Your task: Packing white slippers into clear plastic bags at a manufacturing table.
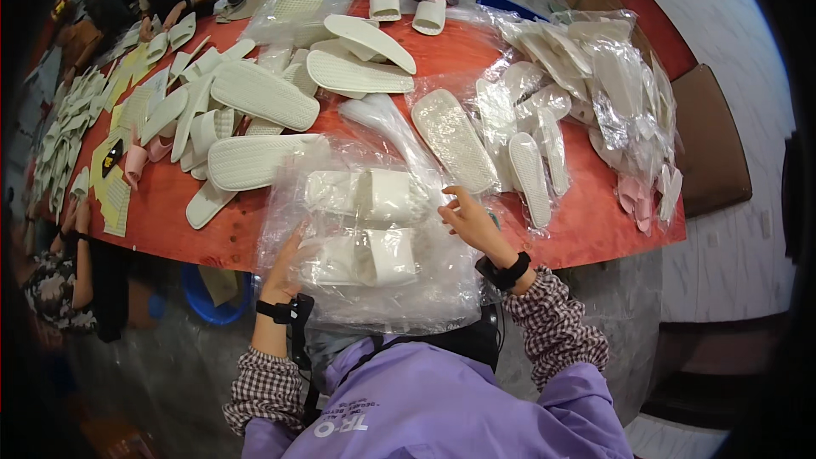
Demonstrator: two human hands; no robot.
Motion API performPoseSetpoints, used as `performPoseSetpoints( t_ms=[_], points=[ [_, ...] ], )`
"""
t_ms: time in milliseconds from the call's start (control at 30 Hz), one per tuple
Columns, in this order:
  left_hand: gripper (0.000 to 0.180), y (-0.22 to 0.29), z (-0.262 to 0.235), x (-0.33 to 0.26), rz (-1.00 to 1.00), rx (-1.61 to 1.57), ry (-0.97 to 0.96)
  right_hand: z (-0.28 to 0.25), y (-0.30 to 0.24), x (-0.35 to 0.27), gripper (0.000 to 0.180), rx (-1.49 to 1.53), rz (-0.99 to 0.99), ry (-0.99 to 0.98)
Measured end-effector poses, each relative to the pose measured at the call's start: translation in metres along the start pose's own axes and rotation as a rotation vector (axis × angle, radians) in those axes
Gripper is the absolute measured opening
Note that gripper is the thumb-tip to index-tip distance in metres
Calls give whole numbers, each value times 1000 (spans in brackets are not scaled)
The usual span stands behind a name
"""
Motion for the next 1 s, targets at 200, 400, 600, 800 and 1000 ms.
performPoseSetpoints(
  t_ms=[200, 400, 600, 800, 1000],
  points=[
    [75, 7, 12, -1, 46, -303, -157, 1, -28, -12, 61, -54, 75, -84],
    [81, 38, 8, -6, 174, -232, -220, 10, -98, -31, 64, 404, 171, -329],
    [70, 75, -11, -15, 350, -363, -307, 27, -172, -20, 70, 236, -65, -332],
    [61, 158, -86, -41, 785, -1048, -200, 108, -311, 51, 52, 150, -745, -74],
    [22, 121, -50, -69, 771, 266, 725, 206, -312, 161, 48, 43, -781, 57]
  ],
)
Point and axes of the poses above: each hand's wrist, its own x-axis towards the middle knuckle, its own z-axis out of the palm, y = z × x, the point moved 5 cm from there along x, towards the middle knuckle, and after that the axes turned 4 degrees about z, right-handed, at the moved point
